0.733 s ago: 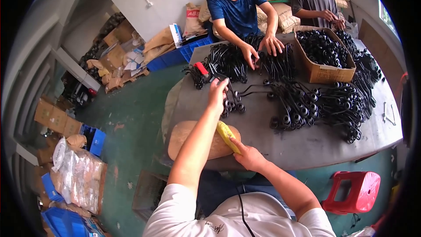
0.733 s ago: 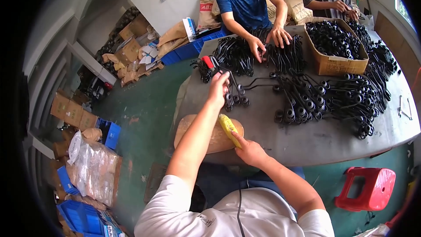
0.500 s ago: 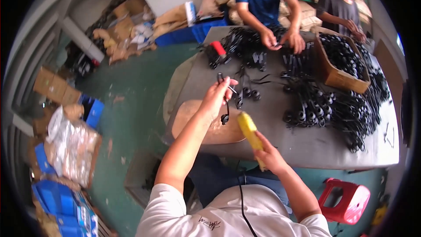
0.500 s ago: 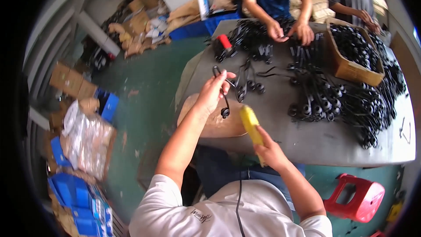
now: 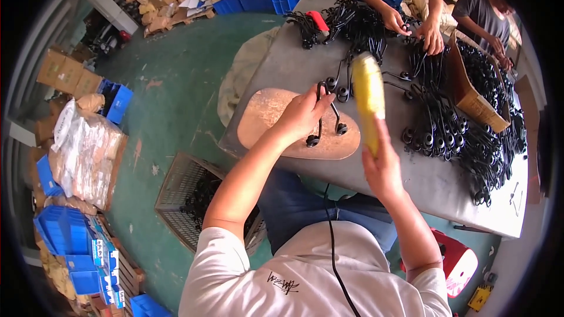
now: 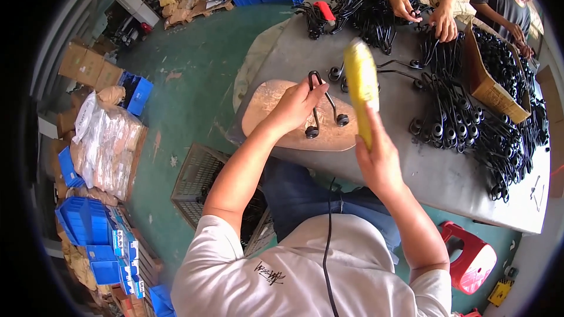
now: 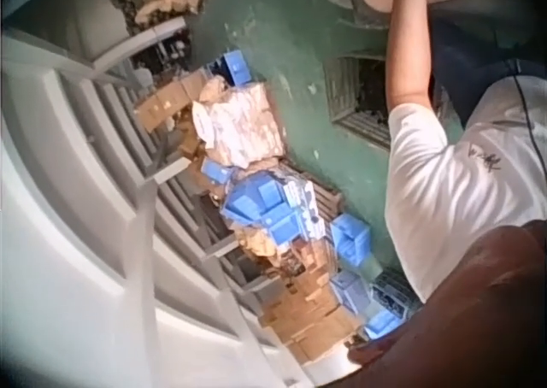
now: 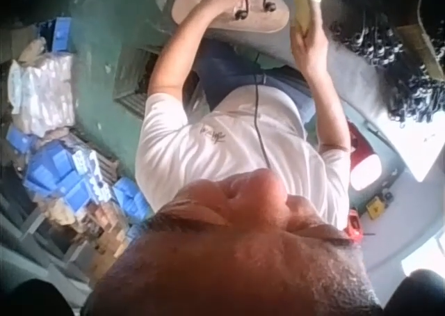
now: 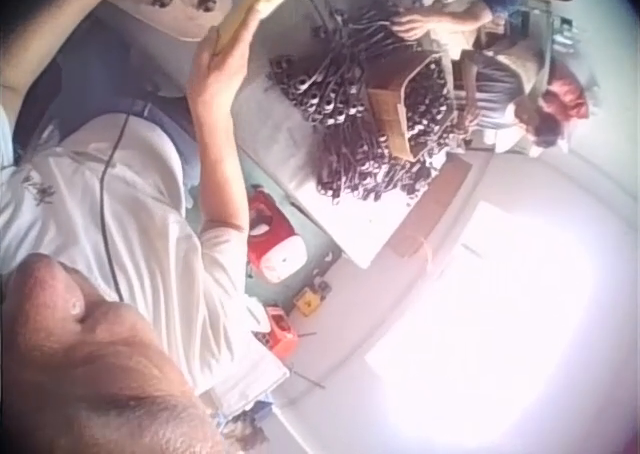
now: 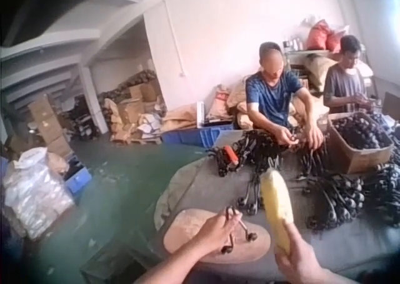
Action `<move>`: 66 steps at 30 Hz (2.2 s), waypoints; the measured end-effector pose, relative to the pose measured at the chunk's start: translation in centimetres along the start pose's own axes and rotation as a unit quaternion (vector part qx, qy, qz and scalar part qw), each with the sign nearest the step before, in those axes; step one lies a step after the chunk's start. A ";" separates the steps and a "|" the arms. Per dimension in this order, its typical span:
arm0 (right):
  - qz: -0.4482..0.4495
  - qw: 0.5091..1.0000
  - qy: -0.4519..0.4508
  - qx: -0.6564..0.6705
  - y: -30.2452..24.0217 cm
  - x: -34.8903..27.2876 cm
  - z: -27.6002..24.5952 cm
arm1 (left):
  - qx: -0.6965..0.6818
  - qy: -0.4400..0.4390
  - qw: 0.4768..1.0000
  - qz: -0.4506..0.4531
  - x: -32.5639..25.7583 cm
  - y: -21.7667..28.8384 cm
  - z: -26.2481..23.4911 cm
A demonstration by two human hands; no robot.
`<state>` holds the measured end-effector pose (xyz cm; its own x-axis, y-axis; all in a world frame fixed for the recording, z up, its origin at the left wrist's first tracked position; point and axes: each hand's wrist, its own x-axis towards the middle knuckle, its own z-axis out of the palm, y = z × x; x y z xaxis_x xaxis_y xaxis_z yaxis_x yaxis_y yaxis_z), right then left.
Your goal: Assembling black hooks and applying adhesive with a glue gun.
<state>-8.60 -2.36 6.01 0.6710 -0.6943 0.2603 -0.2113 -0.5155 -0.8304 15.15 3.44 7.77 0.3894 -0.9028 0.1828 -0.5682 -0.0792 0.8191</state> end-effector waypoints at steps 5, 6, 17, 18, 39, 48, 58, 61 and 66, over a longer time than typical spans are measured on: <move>0.059 0.986 -0.152 -0.017 3.4 0.6 2.5 | 0.076 0.022 0.995 0.065 -0.2 -1.0 0.1; 0.103 0.983 -0.148 0.007 2.8 0.3 2.2 | 0.036 0.013 0.997 0.066 -0.6 -0.1 0.0; 0.070 0.994 0.046 0.066 -3.2 -1.0 -3.3 | -0.150 0.084 0.984 0.054 -3.6 2.1 2.3; 0.069 0.994 0.049 0.064 -4.2 -1.0 -3.8 | -0.152 0.078 0.984 0.054 -3.6 2.5 2.5; 0.222 0.964 -0.122 0.085 5.7 -1.4 0.9 | -0.151 0.266 0.950 -0.059 -8.7 1.6 -5.2; 0.122 0.975 -0.178 0.044 4.6 -1.1 1.2 | 0.375 0.219 0.871 -0.229 -15.9 -4.4 -15.6; 0.082 0.985 -0.154 0.001 5.4 -1.5 1.5 | 0.038 0.097 0.994 -0.010 5.8 -3.8 2.1; 0.040 0.991 -0.128 0.006 6.2 -1.8 2.4 | 0.142 0.105 0.984 0.027 11.8 -6.1 7.9; 0.041 0.991 -0.127 -0.003 6.4 -1.9 2.5 | 0.239 0.117 0.964 -0.032 17.0 -6.5 11.3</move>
<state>-9.48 -3.11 -1.02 0.8080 -0.5863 0.0590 -0.2764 -0.4656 -0.8407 17.23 -16.15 -0.57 0.5561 -0.7740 0.3027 -0.7841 -0.3679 0.4998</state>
